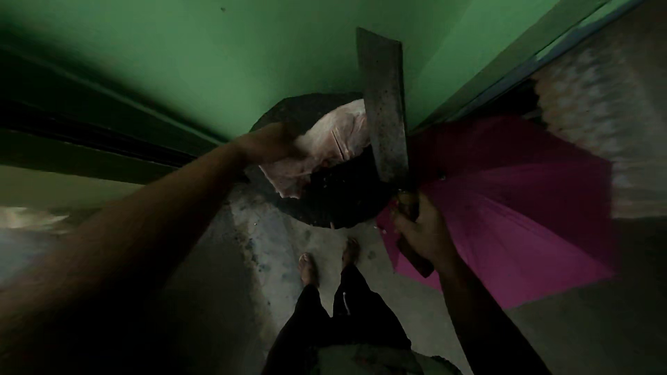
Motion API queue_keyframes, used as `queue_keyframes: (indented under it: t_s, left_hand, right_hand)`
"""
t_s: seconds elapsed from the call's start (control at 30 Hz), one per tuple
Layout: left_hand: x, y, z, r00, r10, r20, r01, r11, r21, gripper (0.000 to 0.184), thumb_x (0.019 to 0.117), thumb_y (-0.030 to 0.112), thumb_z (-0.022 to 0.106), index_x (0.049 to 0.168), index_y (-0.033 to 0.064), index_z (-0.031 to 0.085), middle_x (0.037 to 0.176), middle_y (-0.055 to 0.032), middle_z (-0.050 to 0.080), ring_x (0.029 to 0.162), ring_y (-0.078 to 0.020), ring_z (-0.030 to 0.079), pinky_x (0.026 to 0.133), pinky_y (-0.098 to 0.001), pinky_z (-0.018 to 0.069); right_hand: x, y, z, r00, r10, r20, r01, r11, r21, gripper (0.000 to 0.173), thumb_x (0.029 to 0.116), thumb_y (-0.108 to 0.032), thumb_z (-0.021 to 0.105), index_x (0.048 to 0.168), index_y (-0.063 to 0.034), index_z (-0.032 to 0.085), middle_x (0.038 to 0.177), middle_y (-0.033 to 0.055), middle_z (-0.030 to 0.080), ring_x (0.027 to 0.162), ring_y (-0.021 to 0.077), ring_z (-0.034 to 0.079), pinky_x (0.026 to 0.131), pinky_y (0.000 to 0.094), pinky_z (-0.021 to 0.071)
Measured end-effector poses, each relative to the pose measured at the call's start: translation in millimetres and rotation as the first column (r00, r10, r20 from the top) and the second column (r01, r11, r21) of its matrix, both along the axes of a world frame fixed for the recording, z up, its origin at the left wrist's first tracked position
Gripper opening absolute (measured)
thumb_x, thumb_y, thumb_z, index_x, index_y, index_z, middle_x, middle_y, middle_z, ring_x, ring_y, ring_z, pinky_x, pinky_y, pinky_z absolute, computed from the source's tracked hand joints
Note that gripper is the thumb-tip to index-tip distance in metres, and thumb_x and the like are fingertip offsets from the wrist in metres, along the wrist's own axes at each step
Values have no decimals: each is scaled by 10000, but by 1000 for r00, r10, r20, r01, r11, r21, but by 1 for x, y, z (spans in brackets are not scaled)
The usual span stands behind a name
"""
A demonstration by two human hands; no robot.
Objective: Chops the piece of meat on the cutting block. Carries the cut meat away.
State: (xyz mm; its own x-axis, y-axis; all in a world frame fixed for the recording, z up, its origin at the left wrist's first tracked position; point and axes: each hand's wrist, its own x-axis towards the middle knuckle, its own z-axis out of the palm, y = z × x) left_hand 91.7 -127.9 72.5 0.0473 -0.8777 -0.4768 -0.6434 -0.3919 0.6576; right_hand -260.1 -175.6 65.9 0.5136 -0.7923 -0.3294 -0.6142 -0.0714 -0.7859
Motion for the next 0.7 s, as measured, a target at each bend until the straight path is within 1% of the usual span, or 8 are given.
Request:
queue_keyframes:
  t_s: [0.1,0.17,0.23,0.3,0.37,0.47,0.57,0.7]
  left_hand:
    - [1,0,-15,993,71,-99,-60,992,111,250,998,259,660,1075,23,686,911,-132,691,808,-224,668,779,-451,557]
    - [9,-3,-29,996,52,-71,-44,994,101,277,1001,265,660,1112,12,683,949,-164,692,855,-269,670,820,-509,542]
    - [15,-3,-44,1000,2,18,-2,1000,-1,287,997,240,671,1119,-18,689,988,-212,692,921,-345,673,870,-572,524]
    - [15,3,-57,978,13,207,10,994,-111,310,986,260,687,1147,-4,708,1079,-245,697,1049,-433,662,925,-644,494]
    - [9,17,-67,930,60,363,-13,991,-131,460,939,324,739,1301,53,657,1329,-243,609,1288,-480,522,1005,-709,417]
    - [-14,41,-71,895,121,429,-111,993,-48,818,874,367,799,1540,72,426,1597,-244,347,1484,-510,253,1105,-804,164]
    - [-25,61,-91,898,208,388,-193,978,-79,895,923,439,733,1615,106,274,1643,-258,249,1513,-522,170,1115,-818,71]
    - [-34,70,-100,879,302,370,-277,953,-119,894,946,480,687,1634,147,224,1676,-262,127,1539,-505,66,1137,-791,43]
  right_hand:
    - [16,4,6,998,23,-59,-21,1000,23,381,941,-216,678,1221,15,561,859,81,636,632,119,643,591,288,582]
    - [27,6,3,995,42,-89,-40,999,26,382,954,-217,679,1235,15,562,857,88,643,636,128,646,607,304,584]
    - [41,6,0,989,60,-133,-55,998,43,385,973,-208,680,1257,16,549,845,98,641,636,141,646,620,323,585]
    - [54,5,-3,974,74,-212,-62,996,61,402,983,-218,683,1283,3,534,846,119,647,654,175,651,651,363,583]
    - [66,2,-7,952,75,-297,-61,996,58,431,984,-249,691,1299,-5,527,872,144,659,693,216,671,686,407,587]
    - [74,-1,-13,933,77,-351,-50,995,85,508,993,-292,686,1366,-8,491,982,190,664,785,269,690,762,456,590]
    - [65,-8,-22,937,144,-317,-107,986,129,539,1009,-348,655,1403,-43,451,989,182,659,749,250,690,729,435,600]
    - [62,-3,-25,938,117,-326,-104,993,58,568,1008,-384,647,1413,-34,455,939,181,663,725,260,690,703,439,603]
